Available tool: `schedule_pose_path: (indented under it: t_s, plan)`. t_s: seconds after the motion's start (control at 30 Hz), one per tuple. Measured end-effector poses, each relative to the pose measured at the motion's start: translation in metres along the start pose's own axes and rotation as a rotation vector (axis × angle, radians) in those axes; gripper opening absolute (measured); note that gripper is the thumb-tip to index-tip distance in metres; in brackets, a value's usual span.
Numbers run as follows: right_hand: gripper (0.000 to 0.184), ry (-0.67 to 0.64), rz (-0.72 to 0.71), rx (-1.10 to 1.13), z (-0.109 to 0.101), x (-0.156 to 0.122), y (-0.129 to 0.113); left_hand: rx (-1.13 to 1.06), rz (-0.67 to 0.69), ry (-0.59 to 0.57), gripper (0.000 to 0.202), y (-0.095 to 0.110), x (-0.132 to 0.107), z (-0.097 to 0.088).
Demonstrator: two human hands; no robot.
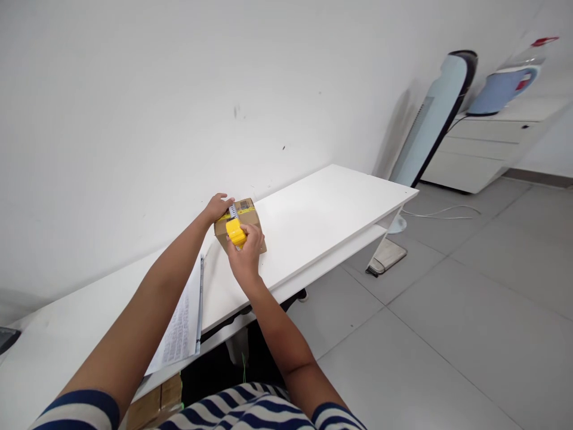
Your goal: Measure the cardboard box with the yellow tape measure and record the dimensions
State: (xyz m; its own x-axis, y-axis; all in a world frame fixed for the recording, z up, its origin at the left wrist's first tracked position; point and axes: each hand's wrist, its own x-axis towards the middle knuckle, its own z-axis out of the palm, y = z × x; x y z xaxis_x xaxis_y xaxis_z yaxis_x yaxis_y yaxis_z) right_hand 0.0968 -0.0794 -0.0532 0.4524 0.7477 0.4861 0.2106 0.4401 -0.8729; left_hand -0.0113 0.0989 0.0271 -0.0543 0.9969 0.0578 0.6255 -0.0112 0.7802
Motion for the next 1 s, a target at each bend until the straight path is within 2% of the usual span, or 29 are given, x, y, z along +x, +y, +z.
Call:
schedule_pose_path:
  t_s: [0.1,0.13,0.27,0.37,0.47,0.5,0.53,0.6,0.67,0.73,0.77,0.87,0.9,0.93,1.0]
  plan:
    - [0.040,0.013,-0.003,0.031,0.001,0.000,0.001,0.022,0.011,0.005,0.027,-0.001,-0.003,0.000]
    - [0.041,0.015,-0.001,0.040,0.002,-0.001,0.001,0.034,0.020,0.000,0.024,0.000,-0.005,0.000]
    - [0.046,0.016,0.013,0.016,0.003,-0.003,0.000,0.097,0.069,-0.004,0.049,0.009,-0.016,0.000]
    - [0.048,0.031,-0.028,-0.055,-0.003,-0.003,0.006,0.129,0.144,0.067,0.050,0.025,-0.035,0.004]
    - [0.044,0.064,-0.114,-0.071,-0.019,-0.004,0.018,0.211,0.414,0.066,0.042,0.045,-0.072,0.010]
    - [0.044,0.077,-0.131,-0.062,-0.025,-0.004,0.021,0.246,0.514,-0.001,0.038,0.052,-0.088,0.011]
    - [0.044,0.091,-0.138,-0.045,-0.030,-0.005,0.023,0.265,0.556,-0.040,0.039,0.057,-0.104,0.010]
    - [0.050,0.110,-0.126,0.035,-0.038,-0.009,0.021,0.214,0.539,-0.074,0.042,0.064,-0.137,0.002]
    - [0.058,0.095,-0.105,0.163,-0.040,-0.017,0.013,0.067,0.475,0.017,0.042,0.065,-0.168,-0.015]
    - [0.066,0.028,-0.107,0.262,-0.036,-0.029,0.001,-0.090,0.370,0.081,0.041,0.059,-0.196,-0.037]
    - [0.068,-0.027,-0.117,0.276,-0.032,-0.036,-0.006,-0.158,0.302,0.063,0.041,0.053,-0.210,-0.047]
    - [0.068,-0.260,-0.172,0.217,-0.014,-0.052,-0.021,-0.321,0.100,-0.108,0.046,0.025,-0.244,-0.069]
    - [0.066,-0.355,-0.196,0.192,-0.006,-0.054,-0.023,-0.371,0.054,-0.125,0.050,0.012,-0.250,-0.073]
    - [0.065,-0.457,-0.226,0.173,0.003,-0.056,-0.024,-0.426,0.021,-0.099,0.054,-0.002,-0.254,-0.075]
    - [0.066,-0.660,-0.309,0.128,0.024,-0.054,-0.019,-0.551,-0.030,0.056,0.055,-0.036,-0.252,-0.080]
